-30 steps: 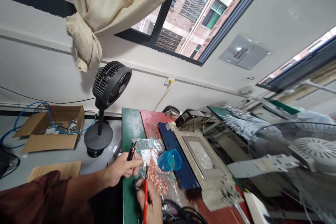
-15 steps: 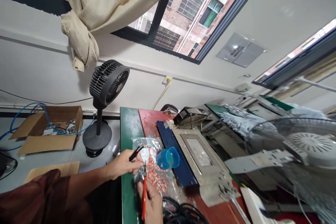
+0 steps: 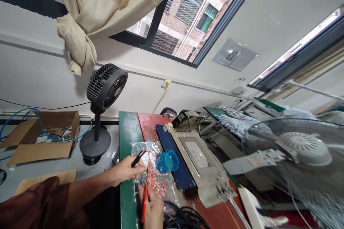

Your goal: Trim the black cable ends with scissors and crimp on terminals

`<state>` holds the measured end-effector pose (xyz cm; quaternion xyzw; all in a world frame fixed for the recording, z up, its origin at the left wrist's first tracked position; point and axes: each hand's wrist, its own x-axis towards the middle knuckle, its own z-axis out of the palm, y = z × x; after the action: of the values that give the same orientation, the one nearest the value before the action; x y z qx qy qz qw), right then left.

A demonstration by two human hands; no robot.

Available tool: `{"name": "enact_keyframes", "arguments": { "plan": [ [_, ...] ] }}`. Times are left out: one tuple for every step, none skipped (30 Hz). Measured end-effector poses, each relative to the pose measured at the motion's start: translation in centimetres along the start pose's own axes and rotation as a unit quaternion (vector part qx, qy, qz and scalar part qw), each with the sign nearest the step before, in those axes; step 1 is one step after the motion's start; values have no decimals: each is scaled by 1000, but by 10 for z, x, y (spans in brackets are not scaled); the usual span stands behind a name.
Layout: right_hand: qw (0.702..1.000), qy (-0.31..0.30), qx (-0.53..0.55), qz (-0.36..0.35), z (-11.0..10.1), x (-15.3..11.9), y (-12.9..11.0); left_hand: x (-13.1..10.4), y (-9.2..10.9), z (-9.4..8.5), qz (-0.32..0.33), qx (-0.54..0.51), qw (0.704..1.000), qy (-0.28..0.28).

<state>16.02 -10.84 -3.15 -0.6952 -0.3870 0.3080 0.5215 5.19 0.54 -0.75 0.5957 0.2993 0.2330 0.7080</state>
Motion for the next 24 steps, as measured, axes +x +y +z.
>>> {"name": "enact_keyframes", "arguments": {
  "plan": [
    [999, 7, 29, 22, -2, 1, -2, 0, 0, 0, -22, -22, 1000, -6],
    [996, 19, 65, 51, -3, 1, -4, -1, 0, 1, -43, -49, 998, -15],
    [991, 35, 101, 81, -4, 0, -7, -2, 0, 1, -63, -79, 995, -26],
    [984, 50, 135, 108, -5, -1, -11, -3, 0, 1, -78, -110, 990, -40],
    [976, 60, 166, 130, -5, -3, -14, -4, -1, 1, -88, -135, 985, -54],
    [968, 67, 193, 143, -5, -5, -17, -6, -2, 2, -95, -152, 982, -67],
    [962, 72, 216, 148, -4, -7, -21, -8, -3, 3, -99, -159, 979, -77],
    [957, 73, 237, 150, -3, -9, -23, -10, -4, 3, -102, -160, 978, -83],
    [951, 74, 260, 149, -2, -10, -25, -12, -4, 5, -103, -158, 978, -88],
    [947, 73, 277, 146, -1, -11, -27, -14, -5, 6, -104, -157, 978, -93],
    [945, 71, 287, 140, -1, -11, -28, -16, -6, 7, -105, -158, 977, -98],
    [945, 66, 292, 134, 0, -11, -28, -18, -6, 8, -107, -160, 976, -105],
    [945, 60, 294, 129, 0, -12, -28, -19, -7, 10, -109, -164, 974, -112],
    [946, 52, 294, 128, 0, -12, -28, -20, -7, 11, -109, -165, 973, -119],
    [947, 43, 293, 128, 0, -12, -28, -21, -8, 11, -108, -164, 973, -123],
    [947, 35, 292, 129, -1, -12, -28, -21, -9, 12, -106, -161, 973, -125],
    [947, 29, 292, 129, -1, -12, -28, -21, -10, 13, -103, -157, 974, -126],
    [947, 25, 292, 131, -1, -12, -28, -22, -11, 13, -99, -152, 975, -126],
    [947, 23, 291, 132, -1, -12, -28, -22, -12, 13, -95, -149, 976, -125],
    [947, 21, 291, 133, -1, -12, -28, -23, -13, 14, -93, -146, 977, -124],
    [948, 20, 290, 133, -1, -12, -29, -23, -13, 14, -91, -143, 978, -123],
    [948, 20, 289, 134, -1, -12, -29, -24, -14, 14, -90, -140, 979, -122],
    [948, 20, 288, 134, 0, -12, -29, -25, -14, 14, -90, -138, 979, -122],
    [948, 21, 289, 134, 0, -12, -30, -26, -13, 15, -90, -136, 979, -122]
  ]
}}
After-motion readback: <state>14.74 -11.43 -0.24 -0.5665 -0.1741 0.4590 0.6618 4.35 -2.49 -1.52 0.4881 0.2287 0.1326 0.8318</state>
